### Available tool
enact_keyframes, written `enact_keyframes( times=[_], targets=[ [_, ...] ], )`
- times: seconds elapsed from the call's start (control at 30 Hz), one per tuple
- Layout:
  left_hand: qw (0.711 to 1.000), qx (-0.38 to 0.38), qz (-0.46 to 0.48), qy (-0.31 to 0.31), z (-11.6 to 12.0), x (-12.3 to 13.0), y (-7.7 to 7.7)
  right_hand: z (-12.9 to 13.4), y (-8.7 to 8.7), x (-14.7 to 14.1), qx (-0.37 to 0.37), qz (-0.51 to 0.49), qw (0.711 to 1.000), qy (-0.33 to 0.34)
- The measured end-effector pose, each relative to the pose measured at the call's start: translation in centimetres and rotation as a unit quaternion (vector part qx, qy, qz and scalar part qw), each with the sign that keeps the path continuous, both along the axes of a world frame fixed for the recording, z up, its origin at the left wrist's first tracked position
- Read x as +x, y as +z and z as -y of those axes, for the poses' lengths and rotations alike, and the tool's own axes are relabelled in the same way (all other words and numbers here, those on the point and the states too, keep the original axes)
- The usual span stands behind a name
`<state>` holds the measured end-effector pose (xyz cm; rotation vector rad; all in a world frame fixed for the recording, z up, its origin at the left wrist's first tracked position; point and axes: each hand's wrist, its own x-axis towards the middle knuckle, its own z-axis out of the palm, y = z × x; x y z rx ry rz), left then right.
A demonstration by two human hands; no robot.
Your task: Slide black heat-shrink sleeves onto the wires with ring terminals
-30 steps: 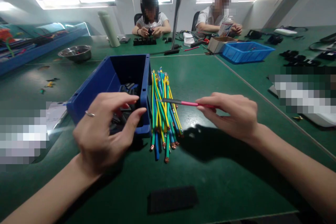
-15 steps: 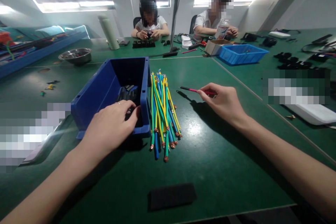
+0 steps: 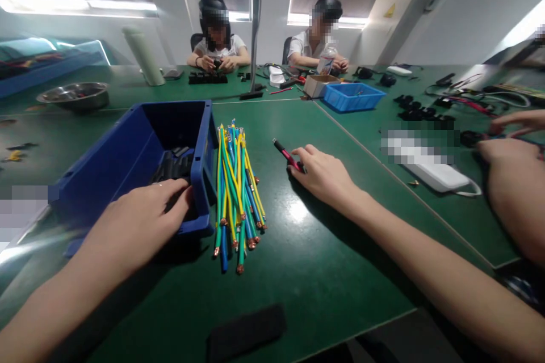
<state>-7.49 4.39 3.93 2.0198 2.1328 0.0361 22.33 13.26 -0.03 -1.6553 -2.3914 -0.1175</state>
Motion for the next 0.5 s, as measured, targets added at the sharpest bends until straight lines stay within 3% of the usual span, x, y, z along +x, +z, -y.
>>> enact_keyframes(
  times=[0.23,0.5],
  targets=[
    [0.999,-0.024,-0.003,0.028,-0.9,-1.0,-1.3,0.6,0.8,0.4,-0.038,-0.014,0.998,0.057],
    [0.998,0.068,0.007,-0.014,-0.6,-2.9,-3.3,-0.7,-0.6,0.5,-0.026,-0.065,0.992,0.109]
  ],
)
